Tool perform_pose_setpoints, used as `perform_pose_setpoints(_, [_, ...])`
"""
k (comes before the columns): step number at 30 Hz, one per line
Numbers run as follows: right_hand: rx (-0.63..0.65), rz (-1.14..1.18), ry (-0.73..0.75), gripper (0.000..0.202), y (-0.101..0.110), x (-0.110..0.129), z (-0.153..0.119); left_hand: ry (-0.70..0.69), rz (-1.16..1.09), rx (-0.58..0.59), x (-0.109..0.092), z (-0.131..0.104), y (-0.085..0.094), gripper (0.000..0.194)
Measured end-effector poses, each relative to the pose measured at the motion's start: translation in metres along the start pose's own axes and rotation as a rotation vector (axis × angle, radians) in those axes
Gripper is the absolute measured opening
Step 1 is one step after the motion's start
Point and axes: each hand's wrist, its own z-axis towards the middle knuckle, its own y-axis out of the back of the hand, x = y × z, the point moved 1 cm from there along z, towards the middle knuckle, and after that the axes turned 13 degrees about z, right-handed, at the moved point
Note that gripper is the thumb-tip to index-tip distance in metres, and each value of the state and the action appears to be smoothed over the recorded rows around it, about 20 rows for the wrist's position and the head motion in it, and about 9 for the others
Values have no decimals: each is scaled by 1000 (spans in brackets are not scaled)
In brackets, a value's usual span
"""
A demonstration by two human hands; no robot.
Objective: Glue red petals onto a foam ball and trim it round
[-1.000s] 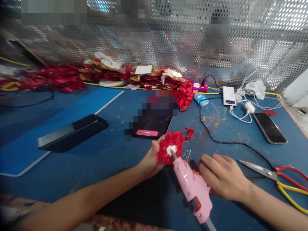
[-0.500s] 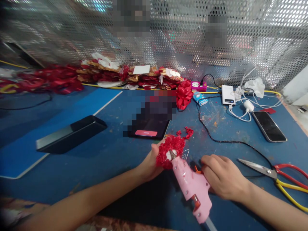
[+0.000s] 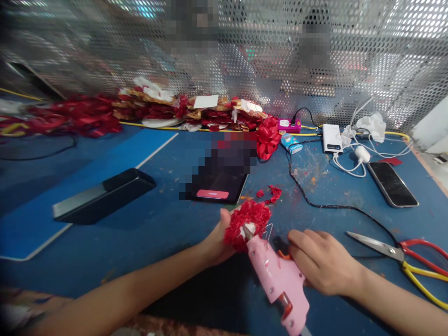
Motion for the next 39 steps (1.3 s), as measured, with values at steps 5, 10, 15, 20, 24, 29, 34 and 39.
perform_pose_setpoints(5, [-1, 71, -55, 51, -4, 0, -1, 12, 14, 28, -1, 0, -1, 56])
perform_pose_setpoints(10, [-7, 83, -29, 47, -1, 1, 2, 52, 41, 54, -2, 0, -1, 55])
perform_pose_setpoints(15, [-23, 43, 34, 41, 4, 1, 4, 92, 20, 135, 1, 0, 3, 56])
perform_pose_setpoints(20, [-6, 129, 18, 42, 1, 1, 1, 127, -6, 166, 5, 0, 6, 56])
perform_pose_setpoints(24, [19, 165, -18, 46, -2, 1, -3, 105, -15, 182, 3, 1, 4, 54])
perform_pose_setpoints(29, [47, 173, -26, 49, -2, 0, -3, 103, -6, 192, 1, 1, 1, 55])
perform_pose_setpoints(34, [-16, 98, 23, 41, 0, 1, -1, 126, 0, 187, 2, 0, 3, 60])
perform_pose_setpoints(39, [-32, 54, 37, 39, 0, 1, -3, 151, 5, 182, 5, 0, 7, 62])
